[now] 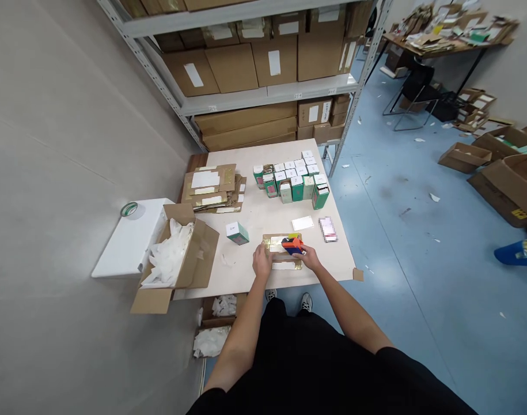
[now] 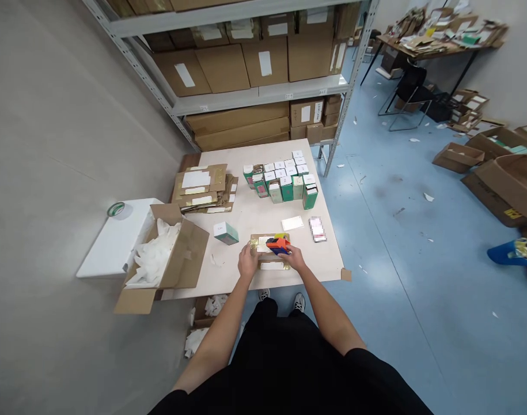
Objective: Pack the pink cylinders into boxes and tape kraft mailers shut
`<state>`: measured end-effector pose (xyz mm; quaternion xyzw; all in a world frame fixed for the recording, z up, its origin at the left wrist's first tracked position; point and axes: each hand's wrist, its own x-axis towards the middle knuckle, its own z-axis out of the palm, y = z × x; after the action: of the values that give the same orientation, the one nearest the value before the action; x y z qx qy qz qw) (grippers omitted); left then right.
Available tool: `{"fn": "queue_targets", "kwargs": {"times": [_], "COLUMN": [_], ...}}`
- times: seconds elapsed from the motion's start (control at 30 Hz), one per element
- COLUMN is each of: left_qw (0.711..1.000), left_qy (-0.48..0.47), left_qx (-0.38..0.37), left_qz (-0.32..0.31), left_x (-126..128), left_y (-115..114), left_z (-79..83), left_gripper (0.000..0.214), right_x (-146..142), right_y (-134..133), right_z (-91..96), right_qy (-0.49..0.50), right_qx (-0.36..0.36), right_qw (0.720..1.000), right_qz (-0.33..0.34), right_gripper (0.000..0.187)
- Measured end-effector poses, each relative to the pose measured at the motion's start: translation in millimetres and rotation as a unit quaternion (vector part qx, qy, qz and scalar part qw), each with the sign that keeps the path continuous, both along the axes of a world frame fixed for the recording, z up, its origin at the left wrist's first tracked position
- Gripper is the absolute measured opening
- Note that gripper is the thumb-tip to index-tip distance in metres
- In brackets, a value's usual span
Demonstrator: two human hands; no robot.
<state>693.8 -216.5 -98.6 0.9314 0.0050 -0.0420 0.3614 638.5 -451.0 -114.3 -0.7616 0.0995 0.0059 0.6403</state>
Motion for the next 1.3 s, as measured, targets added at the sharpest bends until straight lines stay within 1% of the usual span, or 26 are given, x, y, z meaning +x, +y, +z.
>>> {"fn": "queue_targets", "kwargs": {"times": [0.03, 0.1, 0.17, 0.23, 0.33, 0.4, 0.47, 0.57, 0.7, 0.8, 0.9, 1.03, 1.13, 1.2, 1.3], "left_qw": [0.999, 0.993, 0.981, 0.965, 0.94, 0.923, 0.912, 0.912, 0.92, 0.927, 0.931, 0.94, 0.95, 0.95, 0.943], "left_qy": [-0.024, -0.034, -0.005, 0.033, 0.075, 0.096, 0.108, 0.114, 0.119, 0.1, 0.098, 0.098, 0.097, 0.117, 0.132], "left_qx": [-0.034, -0.11, -0.182, -0.232, -0.287, -0.327, -0.353, -0.359, -0.347, -0.341, -0.342, -0.327, -0.297, -0.288, -0.305], "left_qz": [-0.011, -0.035, -0.071, -0.119, -0.171, -0.18, -0.179, -0.164, -0.137, -0.115, -0.085, -0.022, 0.02, 0.021, -0.008], "left_x": [-2.5, -3.0, 0.6, 5.0, 7.6, 7.2, 7.4, 11.0, 15.6, 14.2, 10.6, 7.2, 6.3, 6.3, 7.3], "left_y": [-2.5, -8.0, -12.8, -14.9, -12.7, -9.1, -5.6, -2.1, -0.7, -1.1, -1.6, -1.3, -1.5, -3.1, -7.6], "left_z": [2.3, 9.5, 19.1, 29.6, 43.5, 50.3, 55.2, 59.4, 61.3, 60.4, 55.8, 43.5, 35.2, 32.7, 33.9], "left_gripper": [0.074, 0.087, 0.101, 0.108, 0.108, 0.103, 0.096, 0.081, 0.059, 0.051, 0.049, 0.054, 0.064, 0.079, 0.101], "right_x": [-0.6, -2.0, -2.6, -2.1, -0.5, 0.0, -0.1, -0.3, 0.4, 0.7, 0.4, 0.2, 0.1, -0.1, -0.7], "right_y": [-0.4, -1.6, -2.9, -3.5, -3.1, -2.6, -2.4, -2.5, -2.1, -1.8, -2.3, -2.8, -2.4, -2.3, -3.0], "right_z": [-0.5, -2.2, -4.2, -5.8, -6.5, -6.4, -6.4, -7.8, -11.2, -12.3, -10.8, -7.2, -4.9, -3.6, -1.8], "right_qy": [-0.002, -0.004, -0.004, -0.003, -0.011, -0.018, -0.018, -0.013, -0.014, -0.012, -0.012, -0.003, -0.003, -0.009, -0.008], "right_qx": [0.0, 0.003, 0.005, 0.008, 0.015, 0.016, 0.012, 0.013, 0.025, 0.018, 0.006, -0.001, 0.007, 0.011, 0.0], "right_qw": [1.0, 1.0, 1.0, 1.0, 1.0, 1.0, 1.0, 1.0, 0.999, 1.0, 1.0, 1.0, 1.0, 1.0, 1.0], "right_qz": [0.002, 0.004, 0.007, 0.011, 0.017, 0.017, 0.015, 0.014, 0.014, 0.014, 0.014, 0.013, 0.013, 0.015, 0.023], "right_gripper": [0.045, 0.045, 0.045, 0.046, 0.046, 0.044, 0.041, 0.039, 0.043, 0.043, 0.04, 0.038, 0.038, 0.039, 0.039]}}
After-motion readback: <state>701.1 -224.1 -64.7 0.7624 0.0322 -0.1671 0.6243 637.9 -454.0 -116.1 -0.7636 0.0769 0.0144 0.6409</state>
